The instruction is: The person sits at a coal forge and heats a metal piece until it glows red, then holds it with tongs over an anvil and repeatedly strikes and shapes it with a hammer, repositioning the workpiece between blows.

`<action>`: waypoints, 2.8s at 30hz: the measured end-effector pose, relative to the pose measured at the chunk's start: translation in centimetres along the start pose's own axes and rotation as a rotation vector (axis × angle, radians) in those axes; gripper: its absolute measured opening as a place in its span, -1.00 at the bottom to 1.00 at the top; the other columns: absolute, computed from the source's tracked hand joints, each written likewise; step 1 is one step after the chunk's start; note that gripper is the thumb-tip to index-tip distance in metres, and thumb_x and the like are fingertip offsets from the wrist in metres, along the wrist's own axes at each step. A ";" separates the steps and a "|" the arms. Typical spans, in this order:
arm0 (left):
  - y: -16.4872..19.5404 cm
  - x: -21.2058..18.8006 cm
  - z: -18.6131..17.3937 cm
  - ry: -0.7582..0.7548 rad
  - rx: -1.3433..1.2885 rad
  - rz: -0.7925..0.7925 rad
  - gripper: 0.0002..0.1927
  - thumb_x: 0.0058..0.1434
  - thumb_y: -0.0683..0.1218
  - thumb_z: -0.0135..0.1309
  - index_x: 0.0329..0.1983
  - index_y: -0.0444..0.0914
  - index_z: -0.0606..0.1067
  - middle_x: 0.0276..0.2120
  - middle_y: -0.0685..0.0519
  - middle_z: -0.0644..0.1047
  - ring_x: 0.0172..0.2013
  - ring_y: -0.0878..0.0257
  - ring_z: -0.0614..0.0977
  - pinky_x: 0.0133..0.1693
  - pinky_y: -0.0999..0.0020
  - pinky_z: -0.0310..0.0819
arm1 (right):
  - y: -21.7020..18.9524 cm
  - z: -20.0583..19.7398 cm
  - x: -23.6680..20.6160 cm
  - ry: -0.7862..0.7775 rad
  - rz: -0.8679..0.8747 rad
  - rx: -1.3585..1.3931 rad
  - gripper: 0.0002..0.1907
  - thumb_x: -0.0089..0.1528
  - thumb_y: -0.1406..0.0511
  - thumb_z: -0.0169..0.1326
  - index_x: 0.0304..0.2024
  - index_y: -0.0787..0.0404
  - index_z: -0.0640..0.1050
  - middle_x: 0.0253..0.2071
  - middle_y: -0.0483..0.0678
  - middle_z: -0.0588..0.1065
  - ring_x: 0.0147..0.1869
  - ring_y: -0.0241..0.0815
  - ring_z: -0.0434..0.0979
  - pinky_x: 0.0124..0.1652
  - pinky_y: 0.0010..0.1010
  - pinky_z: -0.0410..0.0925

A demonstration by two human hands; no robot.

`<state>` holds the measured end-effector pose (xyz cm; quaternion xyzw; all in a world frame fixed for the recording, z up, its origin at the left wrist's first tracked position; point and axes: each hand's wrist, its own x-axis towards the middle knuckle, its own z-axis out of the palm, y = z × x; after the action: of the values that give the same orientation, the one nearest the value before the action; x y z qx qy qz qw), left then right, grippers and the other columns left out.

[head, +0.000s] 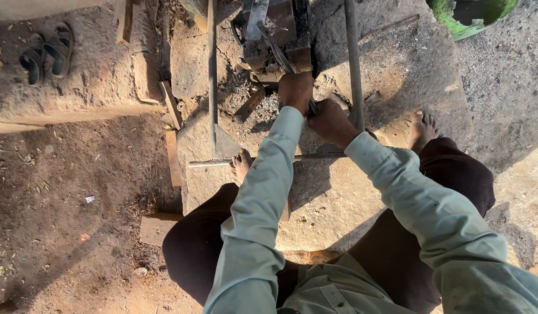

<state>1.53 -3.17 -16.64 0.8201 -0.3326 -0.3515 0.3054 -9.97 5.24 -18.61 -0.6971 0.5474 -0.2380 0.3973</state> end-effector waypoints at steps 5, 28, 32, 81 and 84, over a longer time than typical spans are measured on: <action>0.8 0.5 0.8 -0.014 -0.044 0.023 -0.53 0.14 0.02 0.05 -0.17 -0.52 0.60 -0.13 -0.40 0.64 -0.09 -0.23 0.71 -0.04 0.03 0.58 | -0.1 -1.4 0.9 -0.036 0.107 0.014 -0.75 0.17 0.27 0.16 -0.44 0.40 0.59 -0.53 0.28 0.53 -0.47 0.08 0.59 -0.31 -0.07 0.40; 0.7 -0.6 -1.7 0.030 0.027 0.000 -0.44 0.12 0.14 0.11 -0.19 -0.49 0.59 -0.14 -0.38 0.62 -0.11 -0.24 0.70 -0.04 0.03 0.59 | -2.0 -1.3 1.0 -0.136 0.120 -0.039 -0.76 0.15 0.28 0.15 -0.43 0.39 0.59 -0.54 0.22 0.56 -0.48 0.04 0.60 -0.36 -0.13 0.43; -0.5 -1.0 -2.1 -0.012 0.059 0.030 -0.46 0.17 0.11 0.06 -0.16 -0.51 0.60 -0.15 -0.39 0.62 -0.12 -0.24 0.70 -0.04 0.01 0.59 | -2.4 -0.1 -0.5 -0.062 -0.057 0.036 -0.74 0.11 0.30 0.18 -0.45 0.46 0.57 -0.50 0.28 0.55 -0.41 0.04 0.64 -0.35 -0.10 0.43; -19.3 -5.9 -11.2 -0.320 0.501 0.764 -0.88 -0.10 -0.18 0.24 -0.60 -0.31 0.53 -0.61 -0.07 0.53 -0.54 0.09 0.66 -0.37 0.24 0.58 | -9.8 12.5 -17.5 -0.090 0.018 0.290 -0.68 0.15 0.37 0.01 -0.13 0.50 0.35 -0.33 0.38 0.45 -0.26 0.39 0.53 -0.31 0.12 0.38; -19.9 -6.3 -10.9 -0.224 0.853 1.139 -0.92 -0.18 -0.19 0.25 -0.67 -0.25 0.55 -0.65 -0.05 0.51 -0.53 0.03 0.62 -0.41 0.15 0.53 | -9.1 12.6 -18.2 -0.095 -0.032 0.288 -0.75 0.14 0.39 0.00 -0.17 0.44 0.39 -0.31 0.36 0.47 -0.23 0.40 0.53 -0.28 0.13 0.38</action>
<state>13.25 16.32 -22.75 0.5261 -0.8464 -0.0591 0.0582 -0.27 27.04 -16.50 -0.6521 0.4768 -0.2871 0.5147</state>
